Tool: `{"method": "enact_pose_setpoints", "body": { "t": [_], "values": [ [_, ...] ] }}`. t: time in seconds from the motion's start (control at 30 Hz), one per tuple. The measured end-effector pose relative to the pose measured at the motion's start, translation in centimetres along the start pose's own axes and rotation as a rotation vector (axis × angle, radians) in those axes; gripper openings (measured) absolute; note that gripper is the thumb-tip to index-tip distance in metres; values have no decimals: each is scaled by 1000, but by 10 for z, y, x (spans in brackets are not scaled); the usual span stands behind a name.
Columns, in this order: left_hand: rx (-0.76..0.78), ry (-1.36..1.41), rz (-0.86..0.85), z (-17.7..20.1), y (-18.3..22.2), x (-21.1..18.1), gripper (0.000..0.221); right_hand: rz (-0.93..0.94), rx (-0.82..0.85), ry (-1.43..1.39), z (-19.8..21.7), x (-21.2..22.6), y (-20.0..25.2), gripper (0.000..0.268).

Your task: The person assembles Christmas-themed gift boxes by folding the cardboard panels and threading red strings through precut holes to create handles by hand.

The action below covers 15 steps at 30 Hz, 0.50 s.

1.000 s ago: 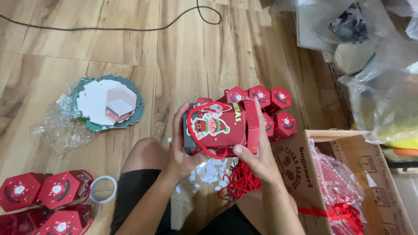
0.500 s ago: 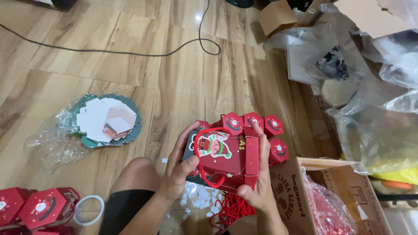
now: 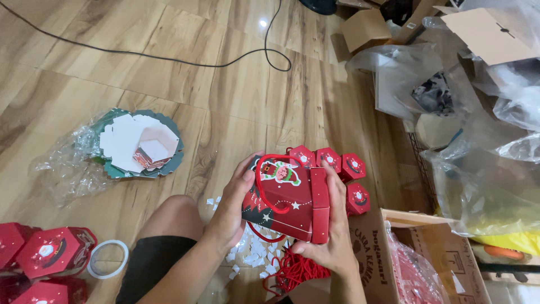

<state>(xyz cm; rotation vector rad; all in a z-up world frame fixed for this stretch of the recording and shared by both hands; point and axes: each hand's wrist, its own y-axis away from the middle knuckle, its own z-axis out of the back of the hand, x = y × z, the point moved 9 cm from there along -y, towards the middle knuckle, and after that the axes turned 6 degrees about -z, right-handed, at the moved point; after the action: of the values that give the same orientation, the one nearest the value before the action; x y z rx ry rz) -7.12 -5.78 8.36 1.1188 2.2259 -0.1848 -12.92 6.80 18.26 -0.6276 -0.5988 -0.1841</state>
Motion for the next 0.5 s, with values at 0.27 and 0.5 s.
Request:
{"method": "enact_pose_setpoints", "body": {
  "t": [0.27, 0.5],
  "values": [
    [5, -24, 55, -13, 8, -1, 76, -51, -68, 62, 2, -9, 6, 94],
    [-111, 30, 203, -8, 8, 10, 63, -67, -19, 35, 8, -14, 5, 99]
  ]
}}
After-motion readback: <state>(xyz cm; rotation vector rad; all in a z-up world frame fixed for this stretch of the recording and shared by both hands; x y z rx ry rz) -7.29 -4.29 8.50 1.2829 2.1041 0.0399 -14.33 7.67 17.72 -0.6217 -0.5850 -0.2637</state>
